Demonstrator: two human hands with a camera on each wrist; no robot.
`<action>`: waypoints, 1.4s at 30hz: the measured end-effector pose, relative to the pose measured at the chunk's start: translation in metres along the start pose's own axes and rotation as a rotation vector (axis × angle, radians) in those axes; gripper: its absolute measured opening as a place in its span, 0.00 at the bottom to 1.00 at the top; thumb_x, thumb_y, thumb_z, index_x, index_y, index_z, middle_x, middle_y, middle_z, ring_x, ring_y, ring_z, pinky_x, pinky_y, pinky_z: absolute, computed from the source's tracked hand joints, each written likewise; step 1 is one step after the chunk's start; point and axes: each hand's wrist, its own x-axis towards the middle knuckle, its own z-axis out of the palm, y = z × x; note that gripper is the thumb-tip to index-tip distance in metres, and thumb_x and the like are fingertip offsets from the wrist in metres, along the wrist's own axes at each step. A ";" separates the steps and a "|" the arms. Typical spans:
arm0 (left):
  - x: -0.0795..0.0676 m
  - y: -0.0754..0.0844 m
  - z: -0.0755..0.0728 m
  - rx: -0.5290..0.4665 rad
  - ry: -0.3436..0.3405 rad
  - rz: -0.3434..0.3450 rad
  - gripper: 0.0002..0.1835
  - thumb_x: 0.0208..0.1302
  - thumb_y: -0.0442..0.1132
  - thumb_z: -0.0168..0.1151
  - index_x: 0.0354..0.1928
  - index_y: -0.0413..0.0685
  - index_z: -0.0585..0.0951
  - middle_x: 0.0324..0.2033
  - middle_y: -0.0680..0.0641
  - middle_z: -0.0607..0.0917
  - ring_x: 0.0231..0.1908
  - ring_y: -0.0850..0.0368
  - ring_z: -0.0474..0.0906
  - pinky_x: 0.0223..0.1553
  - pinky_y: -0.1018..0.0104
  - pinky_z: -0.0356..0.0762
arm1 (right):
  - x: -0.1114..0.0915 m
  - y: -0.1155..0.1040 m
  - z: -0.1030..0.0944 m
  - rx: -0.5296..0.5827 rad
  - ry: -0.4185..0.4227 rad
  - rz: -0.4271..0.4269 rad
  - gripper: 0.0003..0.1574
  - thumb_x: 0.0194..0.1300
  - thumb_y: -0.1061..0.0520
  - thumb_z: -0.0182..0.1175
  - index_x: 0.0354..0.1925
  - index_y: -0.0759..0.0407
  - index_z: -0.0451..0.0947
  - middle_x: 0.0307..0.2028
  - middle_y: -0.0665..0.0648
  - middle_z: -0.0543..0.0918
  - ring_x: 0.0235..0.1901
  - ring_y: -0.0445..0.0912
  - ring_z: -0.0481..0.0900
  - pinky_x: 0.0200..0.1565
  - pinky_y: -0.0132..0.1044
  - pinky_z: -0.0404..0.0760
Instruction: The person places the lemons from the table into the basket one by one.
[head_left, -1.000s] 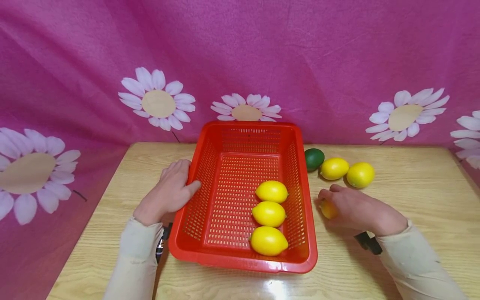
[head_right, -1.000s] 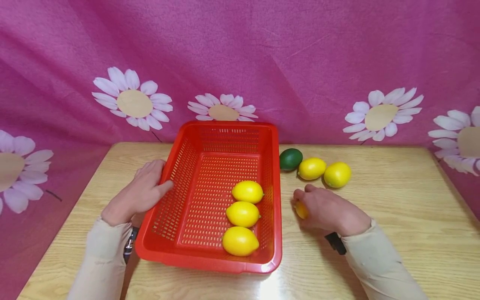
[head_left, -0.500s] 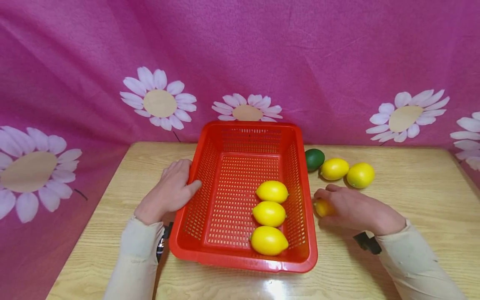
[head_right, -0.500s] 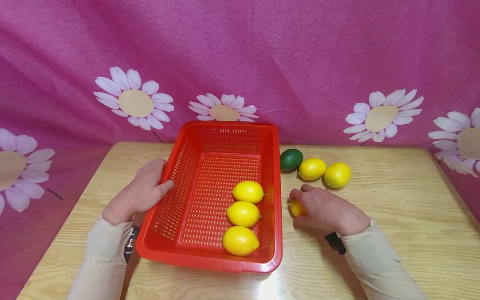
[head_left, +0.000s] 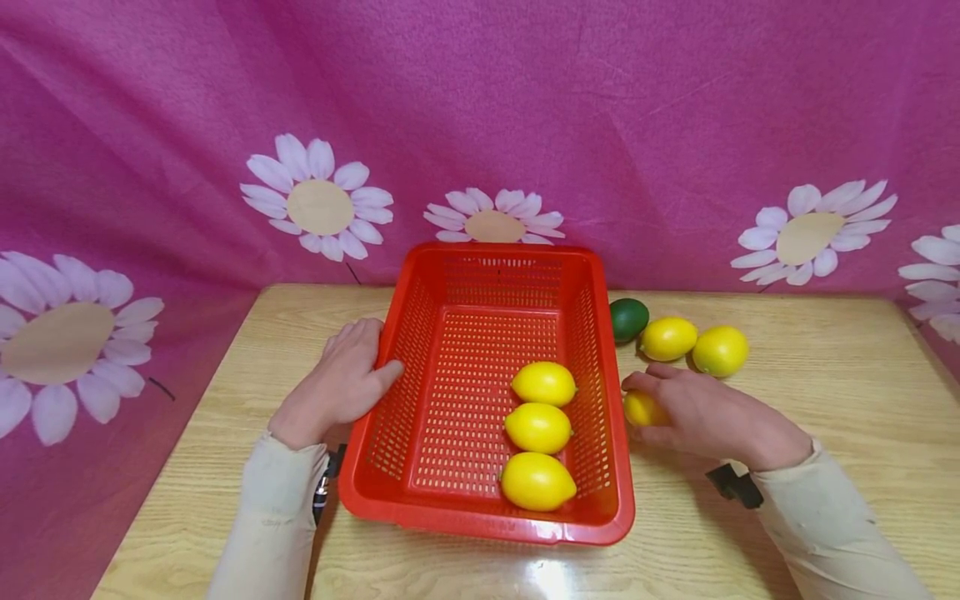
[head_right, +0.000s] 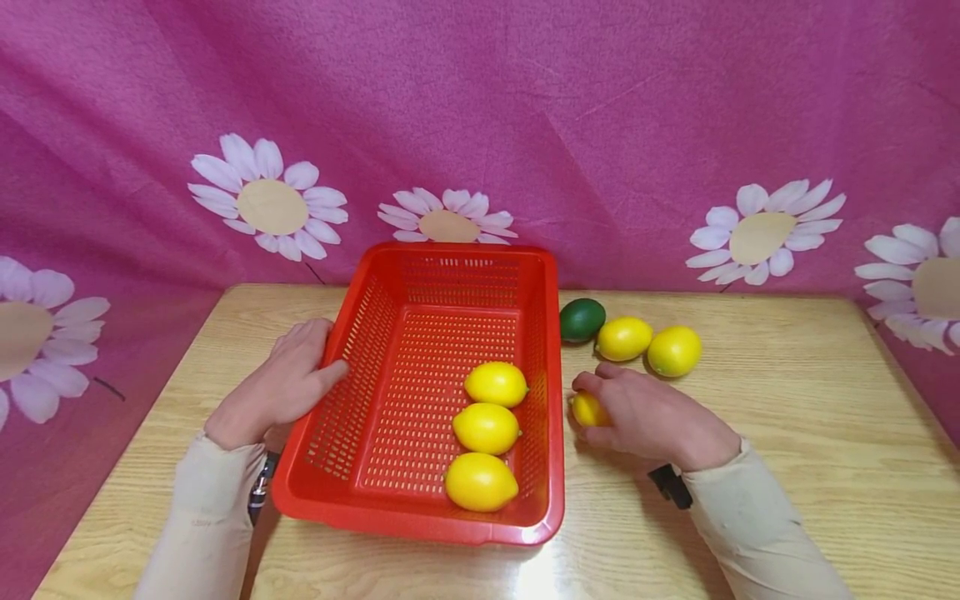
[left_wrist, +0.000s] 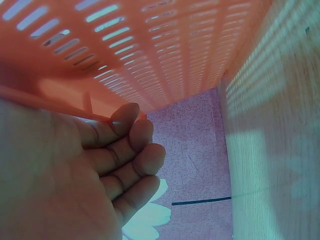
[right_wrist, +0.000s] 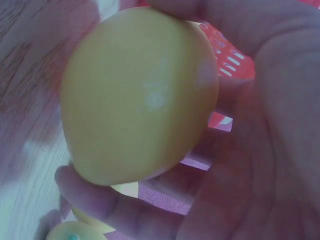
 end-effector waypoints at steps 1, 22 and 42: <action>0.000 0.000 0.000 0.002 0.000 0.001 0.19 0.70 0.44 0.54 0.57 0.40 0.72 0.43 0.45 0.77 0.48 0.50 0.69 0.49 0.56 0.62 | 0.000 0.000 0.000 0.001 0.000 0.002 0.32 0.55 0.47 0.75 0.57 0.54 0.80 0.46 0.56 0.83 0.35 0.43 0.78 0.43 0.46 0.83; -0.002 0.001 -0.001 -0.003 -0.010 -0.003 0.19 0.71 0.44 0.53 0.57 0.41 0.72 0.43 0.46 0.76 0.47 0.50 0.68 0.48 0.56 0.62 | -0.005 -0.002 -0.010 -0.009 0.122 -0.018 0.31 0.59 0.48 0.70 0.58 0.59 0.81 0.51 0.60 0.84 0.45 0.50 0.83 0.51 0.52 0.84; 0.000 0.001 -0.001 -0.013 -0.019 -0.012 0.21 0.70 0.45 0.53 0.59 0.41 0.71 0.46 0.45 0.77 0.49 0.50 0.68 0.51 0.54 0.64 | -0.010 -0.005 -0.025 -0.031 0.175 -0.024 0.33 0.58 0.48 0.74 0.59 0.58 0.80 0.48 0.57 0.84 0.44 0.47 0.80 0.47 0.49 0.86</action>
